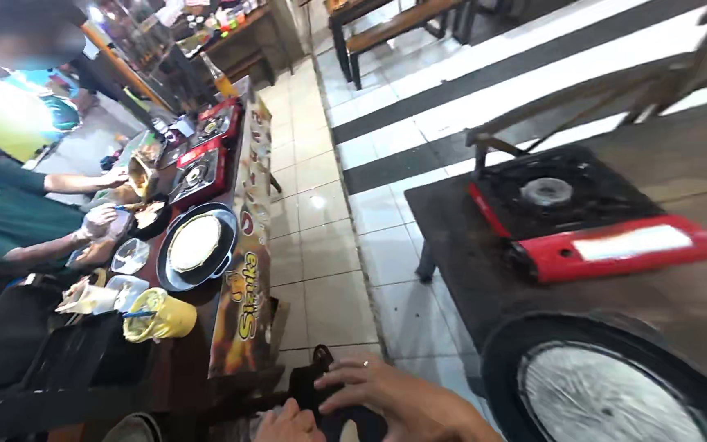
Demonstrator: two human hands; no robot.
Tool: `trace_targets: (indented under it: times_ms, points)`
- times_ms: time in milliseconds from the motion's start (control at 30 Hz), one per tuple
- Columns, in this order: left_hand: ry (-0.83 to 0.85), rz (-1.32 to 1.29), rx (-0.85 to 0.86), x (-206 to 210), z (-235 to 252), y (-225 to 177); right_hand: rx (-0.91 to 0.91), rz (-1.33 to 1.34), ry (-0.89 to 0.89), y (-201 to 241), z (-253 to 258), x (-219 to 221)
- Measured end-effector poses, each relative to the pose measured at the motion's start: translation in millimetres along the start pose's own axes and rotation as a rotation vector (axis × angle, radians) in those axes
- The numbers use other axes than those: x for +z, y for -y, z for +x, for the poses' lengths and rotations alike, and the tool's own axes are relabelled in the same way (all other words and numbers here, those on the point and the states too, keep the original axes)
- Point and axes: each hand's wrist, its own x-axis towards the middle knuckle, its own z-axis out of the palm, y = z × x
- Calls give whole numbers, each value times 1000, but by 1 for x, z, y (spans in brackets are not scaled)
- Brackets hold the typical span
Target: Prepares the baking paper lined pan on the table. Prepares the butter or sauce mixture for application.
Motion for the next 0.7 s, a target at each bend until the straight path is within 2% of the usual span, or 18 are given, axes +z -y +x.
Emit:
trace_targets:
  times_ms: [67, 133, 233, 333, 367, 433, 500, 567, 633, 700]
  points:
    - [-31, 32, 53, -14, 14, -14, 125, 26, 75, 26, -26, -11]
    - [-132, 49, 137, -23, 27, -24, 223, -1, 34, 41, -50, -10]
    - [-384, 2, 292, -30, 49, -33, 207, -201, -327, 45, -85, 2]
    - [-542, -357, 340, -29, 78, -35, 283, -287, -608, 66, -125, -6]
    - [-530, -520, 275, -18, 90, -28, 338, -299, -676, 77, -139, -11]
    - [-389, -728, -69, 34, 110, 1, 447, -337, -821, 102, -167, -19]
    - [-144, -667, -451, 117, 128, 34, 555, -410, -1001, 124, -201, -21]
    - [112, -594, -731, 193, 142, 47, 658, -533, -1173, 143, -243, -23]
    - [175, -503, -826, 221, 162, 50, 727, -635, -1273, 167, -282, -27]
    - [271, -344, -826, 223, 182, 48, 773, -756, -1317, 189, -310, -28]
